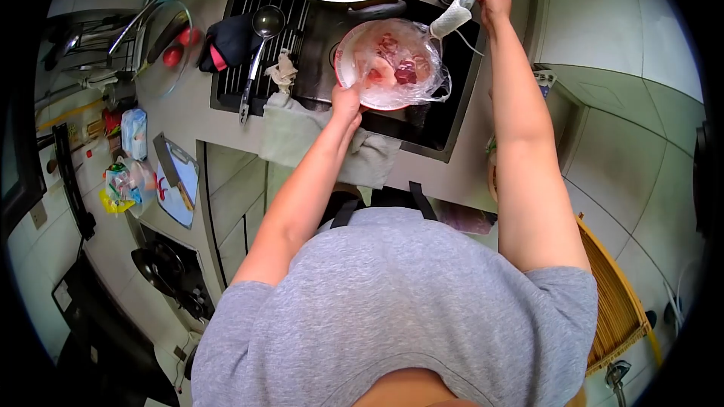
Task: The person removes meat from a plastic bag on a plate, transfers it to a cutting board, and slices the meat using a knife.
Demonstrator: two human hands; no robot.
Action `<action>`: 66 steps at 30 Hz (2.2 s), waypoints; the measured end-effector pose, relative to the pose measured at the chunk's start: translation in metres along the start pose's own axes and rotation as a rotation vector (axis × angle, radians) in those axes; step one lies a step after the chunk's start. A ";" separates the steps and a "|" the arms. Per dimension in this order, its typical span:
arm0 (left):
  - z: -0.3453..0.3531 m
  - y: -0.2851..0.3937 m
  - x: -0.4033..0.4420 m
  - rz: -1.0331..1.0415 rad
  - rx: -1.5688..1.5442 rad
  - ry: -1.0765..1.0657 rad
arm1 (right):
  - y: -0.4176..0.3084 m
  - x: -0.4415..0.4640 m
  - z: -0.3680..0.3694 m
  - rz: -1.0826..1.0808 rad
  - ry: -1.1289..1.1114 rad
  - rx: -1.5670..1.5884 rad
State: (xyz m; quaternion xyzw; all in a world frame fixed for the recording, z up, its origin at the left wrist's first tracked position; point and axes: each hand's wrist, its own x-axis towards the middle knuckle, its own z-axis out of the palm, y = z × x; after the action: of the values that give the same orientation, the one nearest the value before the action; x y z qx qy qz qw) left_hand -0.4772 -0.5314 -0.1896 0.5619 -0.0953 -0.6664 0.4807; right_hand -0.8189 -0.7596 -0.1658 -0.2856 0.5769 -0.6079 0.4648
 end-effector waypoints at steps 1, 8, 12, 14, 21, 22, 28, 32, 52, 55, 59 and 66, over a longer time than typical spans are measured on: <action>-0.001 0.003 -0.004 0.004 -0.006 -0.010 | 0.022 0.023 -0.018 -0.053 -0.001 -0.029; -0.015 0.001 -0.008 -0.016 0.044 0.039 | -0.022 -0.048 -0.018 -0.276 -0.001 -0.596; -0.024 0.014 -0.029 0.022 0.046 0.068 | -0.012 -0.114 -0.012 0.119 -0.070 -0.638; -0.036 0.021 -0.038 0.036 0.040 0.085 | -0.008 -0.170 0.003 0.382 -0.346 -0.493; -0.086 0.041 -0.060 0.008 0.114 -0.048 | 0.017 -0.290 0.047 0.485 -0.540 -0.134; -0.096 0.042 -0.065 0.014 0.110 -0.036 | 0.020 -0.301 0.050 0.489 -0.553 -0.134; -0.155 0.043 -0.093 0.072 0.175 -0.011 | 0.038 -0.360 0.072 0.498 -0.527 -0.234; -0.197 0.053 -0.110 0.162 0.561 0.175 | 0.055 -0.394 0.095 0.528 -0.547 -0.261; -0.225 0.132 -0.140 0.779 1.230 0.194 | -0.006 -0.449 0.178 -0.281 -0.552 -0.860; -0.226 0.114 -0.139 0.850 1.704 0.251 | 0.023 -0.463 0.192 -0.282 -0.780 -1.054; -0.232 0.111 -0.110 0.818 1.327 0.244 | 0.044 -0.479 0.214 -0.361 -0.750 -1.354; -0.225 0.133 -0.096 0.789 0.910 0.217 | 0.094 -0.479 0.225 -0.574 -0.564 -1.603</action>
State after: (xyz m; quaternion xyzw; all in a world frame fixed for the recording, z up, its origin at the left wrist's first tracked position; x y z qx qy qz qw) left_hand -0.2258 -0.4357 -0.1165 0.6978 -0.5219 -0.2696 0.4098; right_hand -0.4039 -0.4195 -0.1274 -0.7964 0.5990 -0.0227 0.0803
